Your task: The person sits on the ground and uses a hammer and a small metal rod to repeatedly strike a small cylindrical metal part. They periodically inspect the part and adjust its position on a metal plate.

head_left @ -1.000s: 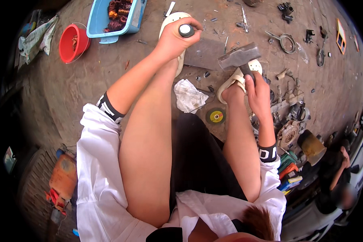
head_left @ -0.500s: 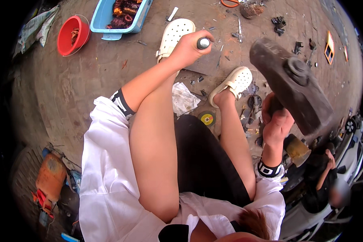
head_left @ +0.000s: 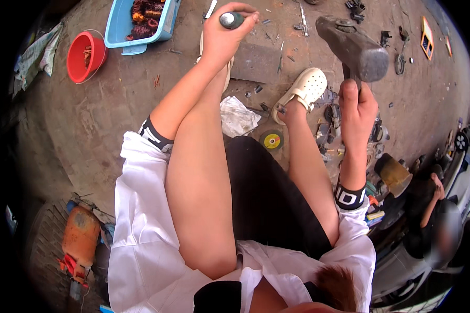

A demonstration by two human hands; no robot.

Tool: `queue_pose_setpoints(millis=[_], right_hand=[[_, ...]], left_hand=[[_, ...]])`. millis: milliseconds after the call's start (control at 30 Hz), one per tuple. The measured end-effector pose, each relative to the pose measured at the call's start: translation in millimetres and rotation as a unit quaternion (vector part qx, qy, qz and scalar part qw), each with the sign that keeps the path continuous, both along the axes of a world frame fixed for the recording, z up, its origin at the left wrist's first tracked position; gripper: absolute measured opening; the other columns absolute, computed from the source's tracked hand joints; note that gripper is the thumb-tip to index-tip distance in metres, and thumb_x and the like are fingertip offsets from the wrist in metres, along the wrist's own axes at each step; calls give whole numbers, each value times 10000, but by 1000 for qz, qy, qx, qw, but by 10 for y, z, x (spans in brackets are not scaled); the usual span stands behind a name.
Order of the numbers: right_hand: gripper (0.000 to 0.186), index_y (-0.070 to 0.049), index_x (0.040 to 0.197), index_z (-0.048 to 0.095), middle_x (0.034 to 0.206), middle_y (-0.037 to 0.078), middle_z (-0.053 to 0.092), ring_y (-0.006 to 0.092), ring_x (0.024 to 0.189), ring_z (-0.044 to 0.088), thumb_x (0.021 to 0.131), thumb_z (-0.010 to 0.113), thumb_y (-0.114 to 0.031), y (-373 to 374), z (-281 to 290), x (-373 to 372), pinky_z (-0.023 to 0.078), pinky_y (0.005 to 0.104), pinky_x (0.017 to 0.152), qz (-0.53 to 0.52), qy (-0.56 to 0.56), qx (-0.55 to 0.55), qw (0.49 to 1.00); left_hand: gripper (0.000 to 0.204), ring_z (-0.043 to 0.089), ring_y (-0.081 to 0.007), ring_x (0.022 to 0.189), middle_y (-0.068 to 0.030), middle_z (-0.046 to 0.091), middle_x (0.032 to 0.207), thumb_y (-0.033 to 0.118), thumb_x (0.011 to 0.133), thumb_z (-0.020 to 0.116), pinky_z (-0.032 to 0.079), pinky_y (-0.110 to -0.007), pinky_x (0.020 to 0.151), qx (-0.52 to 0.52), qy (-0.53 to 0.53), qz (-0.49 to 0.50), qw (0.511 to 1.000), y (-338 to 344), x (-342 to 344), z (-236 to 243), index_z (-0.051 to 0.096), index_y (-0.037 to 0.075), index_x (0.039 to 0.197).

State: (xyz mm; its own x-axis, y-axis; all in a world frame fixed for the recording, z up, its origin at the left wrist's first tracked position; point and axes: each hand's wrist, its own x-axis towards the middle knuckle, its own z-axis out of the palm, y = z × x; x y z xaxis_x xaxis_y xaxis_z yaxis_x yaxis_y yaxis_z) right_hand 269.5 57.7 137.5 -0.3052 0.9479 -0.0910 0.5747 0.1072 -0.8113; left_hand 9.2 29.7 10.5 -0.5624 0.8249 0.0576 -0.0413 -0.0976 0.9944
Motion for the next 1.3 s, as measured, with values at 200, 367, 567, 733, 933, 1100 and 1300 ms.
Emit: queue_pose_setpoints(millis=[200, 367, 567, 733, 933, 1100, 1300], right_hand=[[663, 38, 768, 647, 647, 195, 628, 341, 607, 614, 888, 662, -614, 174, -924, 331, 490, 433, 609, -11, -303, -18, 953], [634, 9, 802, 692, 761, 227, 700, 409, 748, 698, 849, 681, -623, 214, -1665, 509, 548, 468, 681, 59, -458, -5, 887], [322, -71, 923, 701, 900, 110, 700, 322, 846, 656, 818, 755, -370, 118, -1846, 328, 536, 405, 749, 129, -403, 201, 883], [334, -94, 1042, 668, 961, 46, 663, 273, 984, 627, 767, 794, -237, -197, -2057, 105, 493, 371, 887, 398, -333, 105, 848], [294, -48, 972, 711, 980, 88, 717, 261, 1019, 667, 773, 803, -244, -269, -2352, -106, 541, 366, 881, 489, -491, 15, 721], [288, 22, 1147, 645, 1083, 98, 688, 236, 1070, 665, 878, 713, -56, -95, -1608, -277, 529, 330, 942, 280, -55, -311, 907], [427, 35, 1309, 548, 1290, 150, 559, 231, 1189, 589, 896, 650, 81, -120, -991, -300, 502, 364, 1022, 251, 312, -247, 883]], left_hand=[[170, 681, -121, 857, -66, 717, 913, -19, 888, 702, 539, -240, 773, -55, -39, -23, 997, -191, -35, -111, 673, -11, 1056], [151, 670, -109, 811, -45, 704, 895, 1, 898, 710, 535, -235, 744, -50, -54, 11, 997, -248, -139, -185, 678, -4, 1045], [154, 667, -106, 799, -52, 702, 896, 13, 904, 708, 534, -229, 725, -75, -57, 18, 995, -308, -154, -174, 678, -10, 1054], [141, 666, -111, 809, -56, 701, 909, 0, 893, 705, 535, -242, 728, -43, -78, -7, 996, -295, -131, -194, 676, -9, 1031], [123, 665, -109, 805, -55, 701, 875, -27, 875, 696, 530, -244, 720, -40, -103, -16, 994, -312, -112, -222, 678, 2, 993], [136, 667, -112, 765, -56, 708, 841, -22, 866, 704, 526, -242, 696, -73, -90, -16, 993, -391, -129, -157, 678, 9, 995], [136, 687, -129, 763, -77, 718, 828, -11, 869, 709, 540, -259, 697, -81, -96, -13, 992, -465, -89, -183, 680, 6, 1002]])
